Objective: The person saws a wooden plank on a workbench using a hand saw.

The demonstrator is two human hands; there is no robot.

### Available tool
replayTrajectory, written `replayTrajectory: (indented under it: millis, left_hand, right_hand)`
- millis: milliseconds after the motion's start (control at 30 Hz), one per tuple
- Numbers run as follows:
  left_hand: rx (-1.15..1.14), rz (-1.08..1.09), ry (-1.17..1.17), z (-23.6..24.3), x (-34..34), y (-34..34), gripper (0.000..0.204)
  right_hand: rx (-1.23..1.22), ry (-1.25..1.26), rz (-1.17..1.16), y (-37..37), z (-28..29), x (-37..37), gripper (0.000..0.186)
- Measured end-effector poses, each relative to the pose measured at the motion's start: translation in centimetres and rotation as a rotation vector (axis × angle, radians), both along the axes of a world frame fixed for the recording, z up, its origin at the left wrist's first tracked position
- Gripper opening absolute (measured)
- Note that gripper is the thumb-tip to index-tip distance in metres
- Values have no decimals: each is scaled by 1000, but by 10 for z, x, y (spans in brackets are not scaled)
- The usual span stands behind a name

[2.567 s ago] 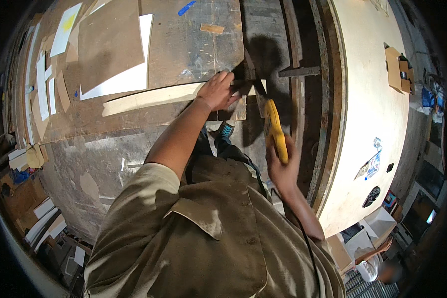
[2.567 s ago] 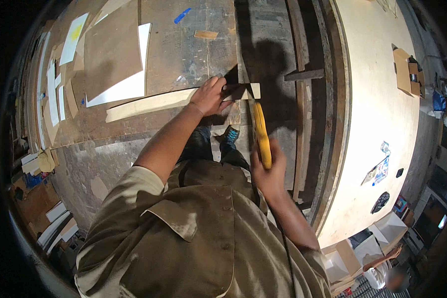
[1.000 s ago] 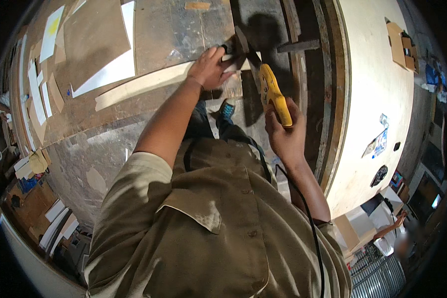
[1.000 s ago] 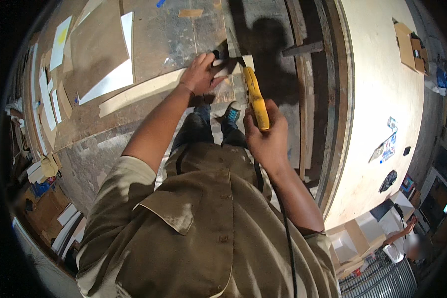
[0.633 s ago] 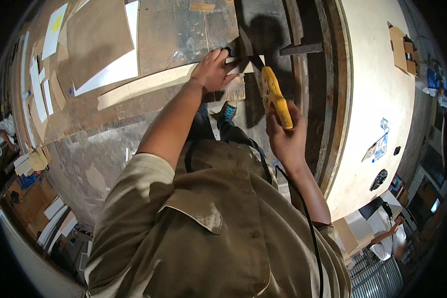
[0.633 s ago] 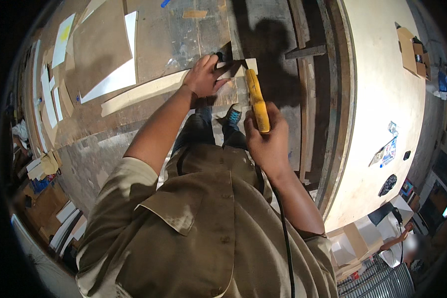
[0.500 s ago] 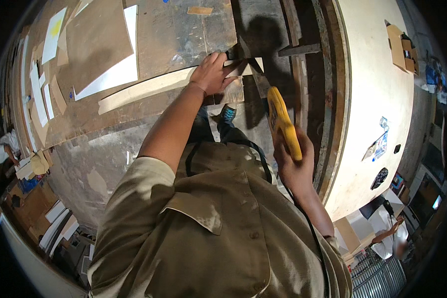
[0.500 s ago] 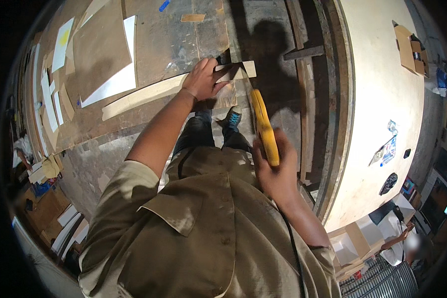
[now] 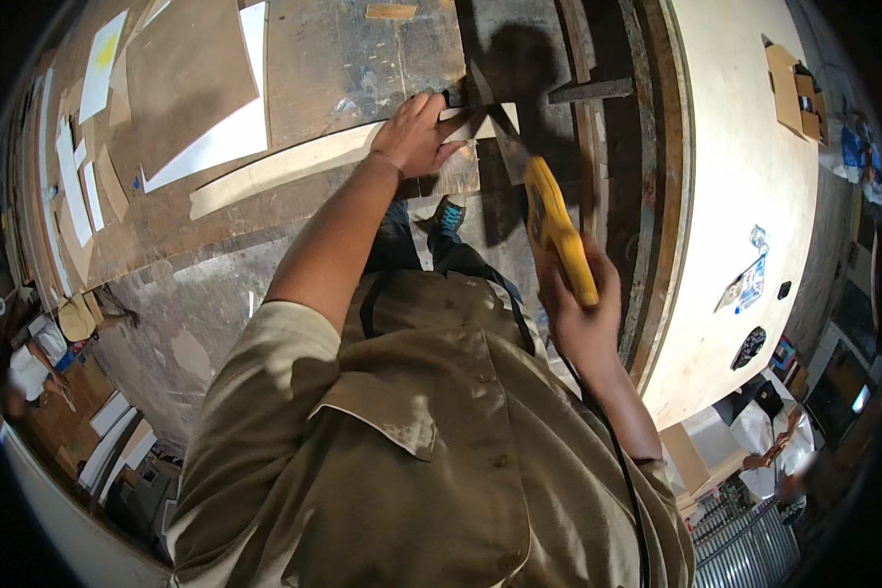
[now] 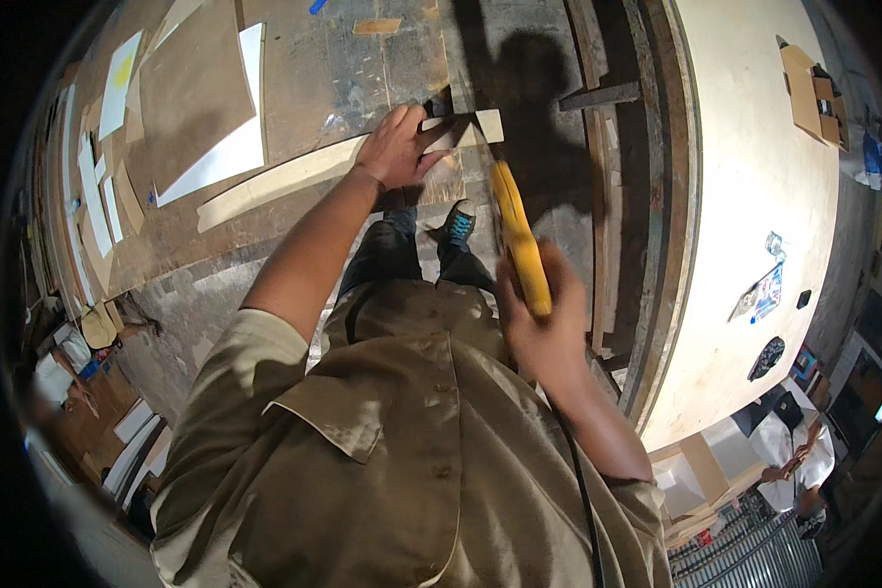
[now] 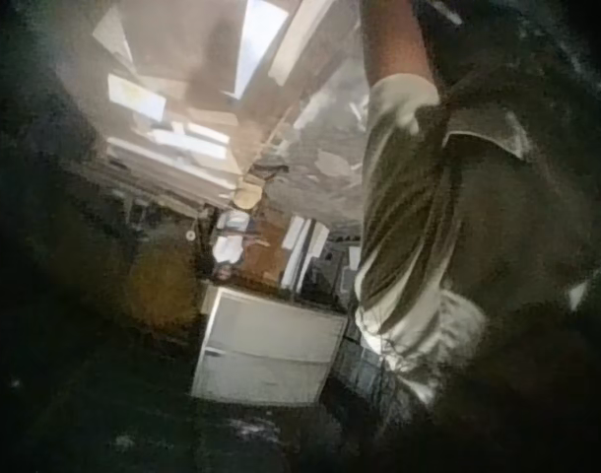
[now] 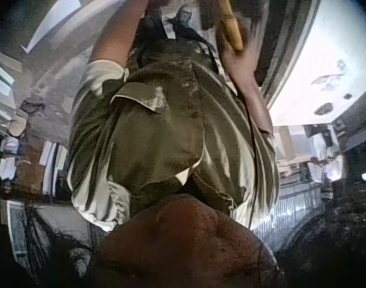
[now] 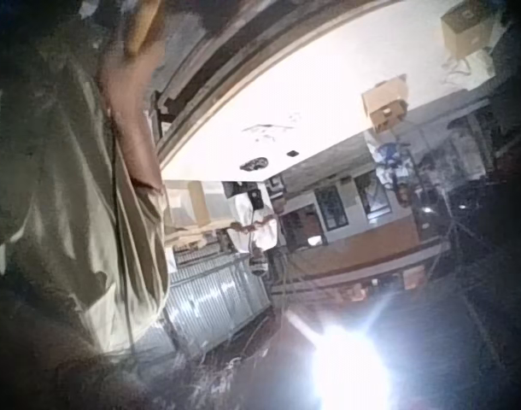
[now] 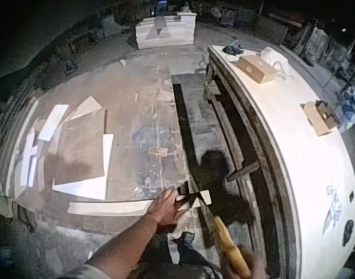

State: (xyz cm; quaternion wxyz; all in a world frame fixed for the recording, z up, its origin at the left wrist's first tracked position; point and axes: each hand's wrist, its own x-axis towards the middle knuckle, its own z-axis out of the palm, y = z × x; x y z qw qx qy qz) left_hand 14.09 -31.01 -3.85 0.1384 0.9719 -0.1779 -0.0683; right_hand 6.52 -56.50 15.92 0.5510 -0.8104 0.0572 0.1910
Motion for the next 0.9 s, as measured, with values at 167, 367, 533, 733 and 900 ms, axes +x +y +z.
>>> replayTrajectory:
  millis: [167, 367, 533, 733, 900]
  left_hand:
    - [-36, -39, -119, -10, 1, -1, 45]
    - [-53, 7, -36, 3, 1, 2, 40]
    - [-45, -26, -74, 0, 3, -2, 39]
    - [23, -19, -16, 1, 2, -3, 43]
    - [-20, -13, -49, 4, 2, -2, 48]
  right_hand:
    - [-26, 46, -18, 17, -2, 14, 16]
    - [77, 211, -19, 6, 4, -3, 14]
    - [-102, -154, 88, 18, -15, 18, 17]
    - [-74, -70, 127, -1, -1, -12, 15]
    - [-51, -100, 31, 18, -23, 9, 14]
